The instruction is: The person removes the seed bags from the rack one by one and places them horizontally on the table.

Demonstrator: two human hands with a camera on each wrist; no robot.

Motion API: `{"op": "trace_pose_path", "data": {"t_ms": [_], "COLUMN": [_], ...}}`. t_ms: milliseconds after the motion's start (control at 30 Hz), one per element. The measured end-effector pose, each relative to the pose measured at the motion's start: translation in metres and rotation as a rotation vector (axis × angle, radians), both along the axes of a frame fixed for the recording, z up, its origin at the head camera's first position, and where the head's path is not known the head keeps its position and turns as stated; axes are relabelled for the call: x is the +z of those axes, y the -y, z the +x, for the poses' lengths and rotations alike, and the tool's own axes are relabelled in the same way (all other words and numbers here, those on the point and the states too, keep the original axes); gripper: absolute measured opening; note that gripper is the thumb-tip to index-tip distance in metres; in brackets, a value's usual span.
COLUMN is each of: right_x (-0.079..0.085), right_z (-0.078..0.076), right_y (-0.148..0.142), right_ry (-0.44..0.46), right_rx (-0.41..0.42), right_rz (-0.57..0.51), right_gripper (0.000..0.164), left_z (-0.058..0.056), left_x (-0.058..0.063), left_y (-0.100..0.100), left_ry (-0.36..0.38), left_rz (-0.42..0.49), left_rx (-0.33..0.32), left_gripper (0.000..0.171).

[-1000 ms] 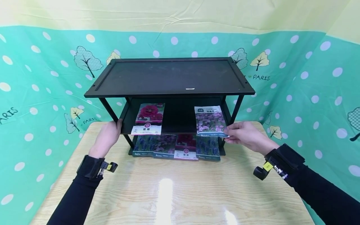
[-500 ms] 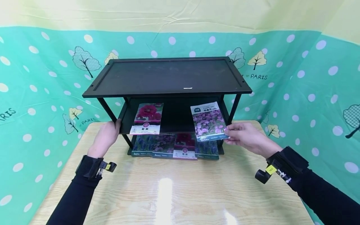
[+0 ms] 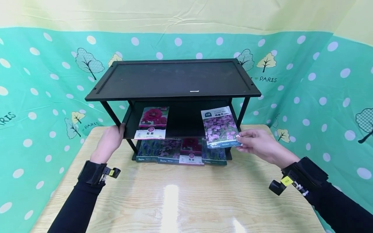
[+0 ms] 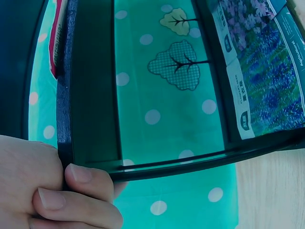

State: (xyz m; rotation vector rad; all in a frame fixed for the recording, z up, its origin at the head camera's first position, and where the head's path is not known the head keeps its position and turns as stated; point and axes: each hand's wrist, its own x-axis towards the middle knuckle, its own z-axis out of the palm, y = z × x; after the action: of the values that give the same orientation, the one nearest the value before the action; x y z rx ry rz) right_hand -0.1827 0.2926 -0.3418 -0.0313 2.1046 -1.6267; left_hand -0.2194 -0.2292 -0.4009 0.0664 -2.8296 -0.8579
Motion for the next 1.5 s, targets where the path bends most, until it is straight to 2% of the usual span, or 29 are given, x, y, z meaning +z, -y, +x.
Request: {"op": "trace_pose_path", "data": {"t_ms": [133,300,500,667,767,1033,1233,1500], "right_x": [0.001,0.002,0.0,-0.007,-0.013,-0.025,-0.032,-0.045], "right_z": [0.005,0.012,0.024,0.036,0.044,0.064,0.076,0.091], "right_y": [-0.004,-0.008,-0.015,-0.023,-0.028,-0.038,-0.043,-0.048], "right_ry": [-0.009,0.008,0.003,0.03,0.044,0.048,0.036,0.053], "right_rx": [-0.008,-0.027,-0.037,-0.05,-0.048,-0.038,-0.02,-0.004], "right_rz": [0.003,0.007,0.024,-0.003,-0.028,-0.037,-0.032,-0.078], "right_gripper": [0.051,0.051,0.046,0.042,0.038,0.036,0.034,0.026], "left_z": [-0.001,0.0,0.001,0.002,0.002,0.002,0.003,0.0], "left_x": [0.001,0.001,0.001,0.002,0.003,0.003,0.005,0.001], "left_y": [-0.001,-0.001,-0.002,-0.004,-0.005,-0.005,-0.005,-0.004], "left_ry": [-0.025,-0.008,-0.013,0.031,0.024,-0.014,0.013,-0.034], "left_rz": [-0.008,0.003,-0.025,-0.007,-0.017,-0.036,-0.035,-0.054], "left_rx": [0.003,0.019,0.031,0.07,0.078,0.043,0.054,0.045], "left_gripper": [0.044,0.046,0.049,0.051,0.051,0.047,0.05,0.048]}}
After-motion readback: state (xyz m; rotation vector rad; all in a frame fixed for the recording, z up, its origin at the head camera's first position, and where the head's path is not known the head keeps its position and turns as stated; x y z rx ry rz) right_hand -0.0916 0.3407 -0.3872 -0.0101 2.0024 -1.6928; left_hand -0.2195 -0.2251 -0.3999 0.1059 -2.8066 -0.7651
